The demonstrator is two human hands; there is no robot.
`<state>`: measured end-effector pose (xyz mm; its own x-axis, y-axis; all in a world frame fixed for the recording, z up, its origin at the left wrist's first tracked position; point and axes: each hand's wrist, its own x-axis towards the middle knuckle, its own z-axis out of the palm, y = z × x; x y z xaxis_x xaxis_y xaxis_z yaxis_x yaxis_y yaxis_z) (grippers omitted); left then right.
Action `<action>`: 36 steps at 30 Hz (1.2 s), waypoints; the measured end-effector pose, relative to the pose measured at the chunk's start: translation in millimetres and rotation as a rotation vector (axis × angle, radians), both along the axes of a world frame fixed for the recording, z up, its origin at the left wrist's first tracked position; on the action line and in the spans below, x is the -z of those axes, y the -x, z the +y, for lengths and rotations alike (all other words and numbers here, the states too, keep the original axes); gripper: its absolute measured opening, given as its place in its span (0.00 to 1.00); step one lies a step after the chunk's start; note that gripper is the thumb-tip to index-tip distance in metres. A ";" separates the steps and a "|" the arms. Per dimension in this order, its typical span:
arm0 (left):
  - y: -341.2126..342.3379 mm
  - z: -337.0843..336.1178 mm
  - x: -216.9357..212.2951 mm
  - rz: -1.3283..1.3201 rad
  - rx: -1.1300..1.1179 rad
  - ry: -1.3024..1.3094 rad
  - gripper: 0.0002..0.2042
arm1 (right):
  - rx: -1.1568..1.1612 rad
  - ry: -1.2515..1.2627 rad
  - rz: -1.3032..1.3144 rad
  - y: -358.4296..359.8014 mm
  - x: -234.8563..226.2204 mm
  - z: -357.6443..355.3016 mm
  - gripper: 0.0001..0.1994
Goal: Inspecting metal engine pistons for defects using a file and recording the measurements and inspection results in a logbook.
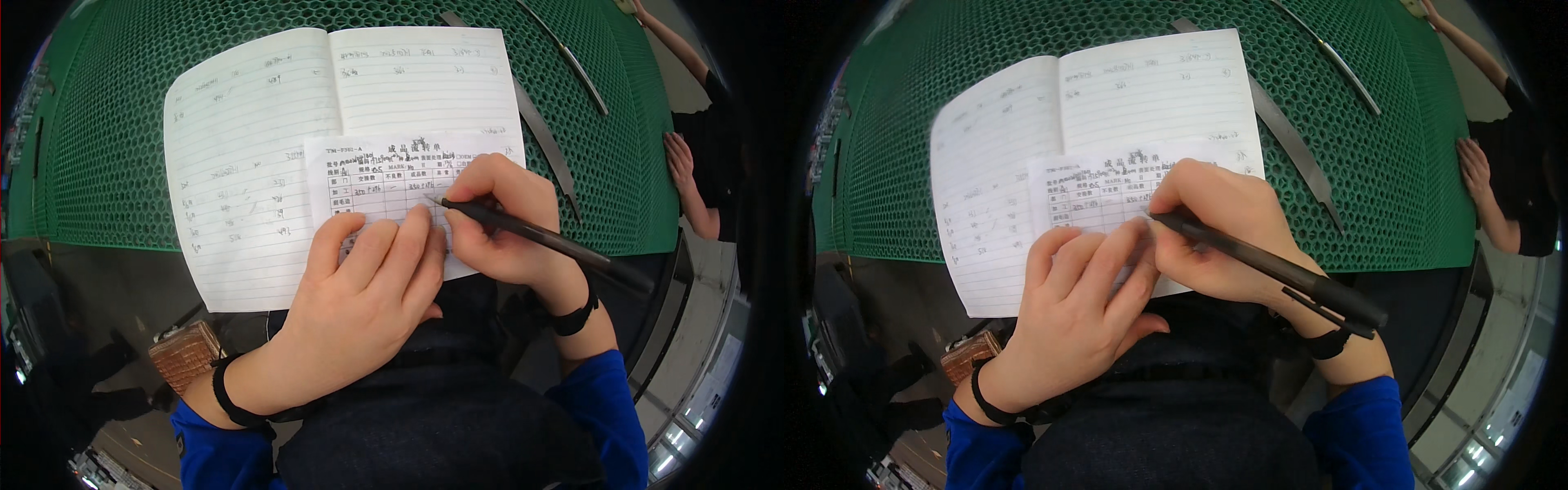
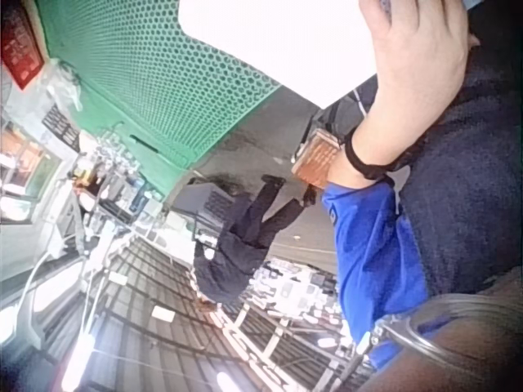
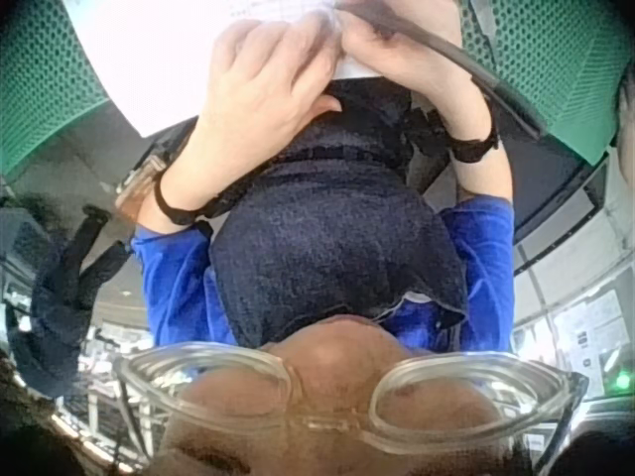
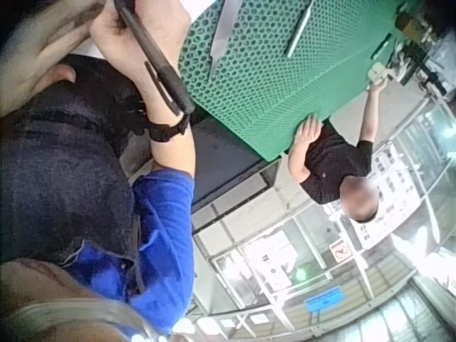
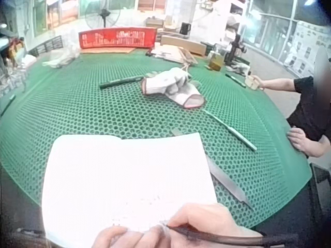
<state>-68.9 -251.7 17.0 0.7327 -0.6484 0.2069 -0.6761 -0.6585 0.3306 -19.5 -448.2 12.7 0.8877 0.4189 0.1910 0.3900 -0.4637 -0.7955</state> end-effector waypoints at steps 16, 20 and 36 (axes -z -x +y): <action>-3.5 -9.7 -4.7 -0.024 -0.009 0.001 0.26 | 0.009 -0.007 0.038 -2.7 -2.3 -7.5 0.08; -2.4 -9.9 -4.3 -0.029 -0.012 -0.004 0.27 | 0.004 0.007 0.026 -3.3 -1.1 -7.5 0.08; 1.5 -6.5 -6.0 -0.023 -0.012 -0.021 0.27 | -0.023 0.014 0.016 -0.5 -3.6 -6.0 0.08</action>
